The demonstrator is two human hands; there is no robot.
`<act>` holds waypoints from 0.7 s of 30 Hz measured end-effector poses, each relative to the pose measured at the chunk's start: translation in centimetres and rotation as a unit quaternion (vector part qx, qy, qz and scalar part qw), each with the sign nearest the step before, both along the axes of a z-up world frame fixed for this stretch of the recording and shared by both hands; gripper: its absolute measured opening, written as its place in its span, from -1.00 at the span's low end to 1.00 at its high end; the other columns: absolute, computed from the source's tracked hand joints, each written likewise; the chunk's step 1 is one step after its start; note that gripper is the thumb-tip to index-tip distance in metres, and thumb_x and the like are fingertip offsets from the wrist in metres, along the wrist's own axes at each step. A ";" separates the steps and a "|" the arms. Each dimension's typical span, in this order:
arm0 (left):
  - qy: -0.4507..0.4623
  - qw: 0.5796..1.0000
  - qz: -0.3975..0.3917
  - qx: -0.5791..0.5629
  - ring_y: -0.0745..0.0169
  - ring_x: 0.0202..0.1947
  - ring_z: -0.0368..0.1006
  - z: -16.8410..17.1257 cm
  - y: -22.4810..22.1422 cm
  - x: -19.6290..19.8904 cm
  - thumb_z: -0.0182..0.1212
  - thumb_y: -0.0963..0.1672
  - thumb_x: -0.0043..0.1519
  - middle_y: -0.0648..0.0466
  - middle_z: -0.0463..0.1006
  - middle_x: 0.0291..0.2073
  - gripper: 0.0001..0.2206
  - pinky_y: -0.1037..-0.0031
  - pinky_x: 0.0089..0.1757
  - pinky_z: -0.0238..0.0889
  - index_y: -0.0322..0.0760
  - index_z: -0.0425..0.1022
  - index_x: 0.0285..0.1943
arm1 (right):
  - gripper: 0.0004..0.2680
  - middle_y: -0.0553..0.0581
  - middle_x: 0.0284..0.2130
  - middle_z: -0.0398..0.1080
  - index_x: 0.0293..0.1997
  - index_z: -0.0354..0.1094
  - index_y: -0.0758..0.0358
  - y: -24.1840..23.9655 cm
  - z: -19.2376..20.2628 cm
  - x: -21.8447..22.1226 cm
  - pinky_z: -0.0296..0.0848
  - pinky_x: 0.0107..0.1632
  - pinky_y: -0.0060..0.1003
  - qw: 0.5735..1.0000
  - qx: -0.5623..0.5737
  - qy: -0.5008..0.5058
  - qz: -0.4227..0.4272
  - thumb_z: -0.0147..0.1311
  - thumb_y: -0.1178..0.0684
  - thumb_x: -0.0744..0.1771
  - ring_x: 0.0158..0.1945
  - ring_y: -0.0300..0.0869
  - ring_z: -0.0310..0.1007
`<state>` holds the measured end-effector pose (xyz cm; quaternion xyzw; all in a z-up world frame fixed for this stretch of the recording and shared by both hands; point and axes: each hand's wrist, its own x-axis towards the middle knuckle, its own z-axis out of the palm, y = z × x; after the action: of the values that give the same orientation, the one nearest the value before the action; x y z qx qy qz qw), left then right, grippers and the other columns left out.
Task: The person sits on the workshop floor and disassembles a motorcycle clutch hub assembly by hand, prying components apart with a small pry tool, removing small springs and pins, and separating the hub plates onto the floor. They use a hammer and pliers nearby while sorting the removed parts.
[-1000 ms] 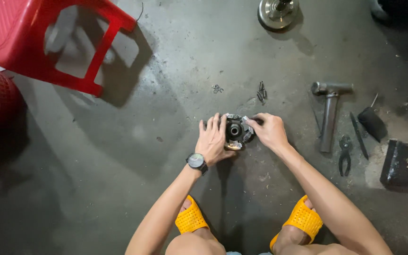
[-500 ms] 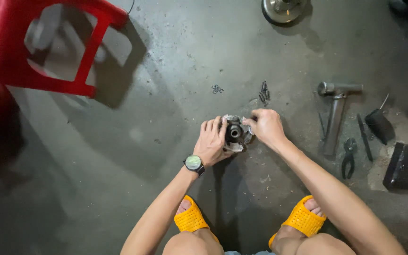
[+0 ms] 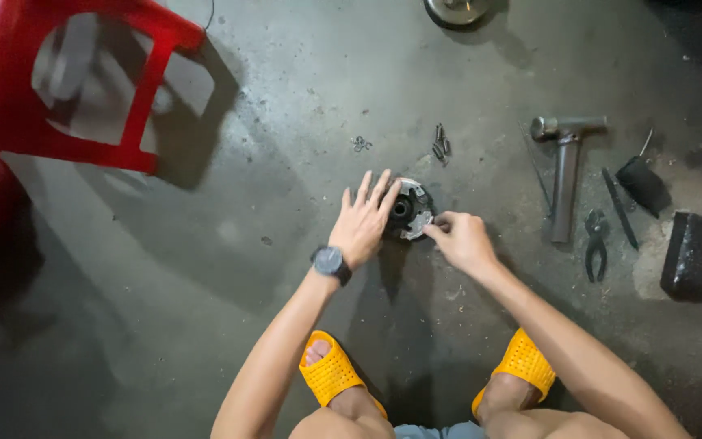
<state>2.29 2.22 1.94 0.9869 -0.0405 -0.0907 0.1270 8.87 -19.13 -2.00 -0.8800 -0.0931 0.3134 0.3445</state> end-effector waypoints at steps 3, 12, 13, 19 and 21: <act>0.039 0.999 -0.003 -0.024 -0.20 0.30 0.20 -2.2 -0.2 0.3 0.53 -0.15 -0.22 -0.16 0.19 0.38 -0.01 -0.01 0.12 0.19 -0.36 0.05 0.46 | -0.80 0.32 -0.46 0.57 -0.19 0.53 0.42 0.9 -0.4 -0.2 0.55 -0.29 -0.15 0.999 0.008 0.039 -0.033 0.21 0.04 0.30 -0.40 -0.04 0.66; 0.080 0.978 0.145 -0.130 -0.27 0.25 0.19 0.9 -0.9 -2.4 0.60 -0.09 -0.22 -0.30 0.20 0.32 0.07 0.03 0.11 0.15 -0.47 0.00 0.49 | -0.84 0.34 -0.37 0.53 -0.19 0.57 0.36 2.9 -0.3 4.0 0.48 -0.20 -0.10 0.991 0.056 -0.116 0.023 0.25 0.06 0.30 -0.31 0.09 0.57; 0.075 0.988 0.102 -0.086 -0.24 0.26 0.20 1.2 -0.5 -1.9 0.60 -0.09 -0.26 -0.29 0.20 0.34 0.07 0.02 0.10 0.15 -0.49 0.03 0.47 | -0.84 0.34 -0.38 0.52 -0.20 0.58 0.34 3.2 0.0 4.3 0.46 -0.20 -0.07 0.992 0.043 -0.114 0.039 0.26 0.05 0.29 -0.31 0.12 0.54; 0.043 0.990 0.011 -0.137 -0.39 0.22 0.20 -1.8 1.4 -0.9 0.58 -0.07 -0.21 -0.43 0.21 0.25 -0.03 0.00 0.19 0.10 -0.68 0.15 0.35 | -0.85 0.32 -0.40 0.49 -0.28 0.55 0.36 3.4 -1.1 6.0 0.45 -0.18 -0.03 0.984 0.044 -0.132 0.112 0.28 0.06 0.28 -0.29 0.16 0.52; 0.044 0.989 0.008 -0.143 -0.38 0.24 0.21 -2.3 1.4 -1.1 0.57 -0.08 -0.21 -0.43 0.22 0.26 -0.04 0.03 0.21 0.11 -0.69 0.16 0.36 | -0.85 0.31 -0.41 0.48 -0.29 0.55 0.35 3.6 -2.8 5.9 0.46 -0.18 -0.02 0.982 0.023 -0.123 0.140 0.28 0.05 0.28 -0.30 0.15 0.52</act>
<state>1.21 3.63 -0.31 0.9539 -0.0398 -0.1266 0.2691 14.76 -15.56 -4.77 -0.8819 -0.2641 0.2460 0.3035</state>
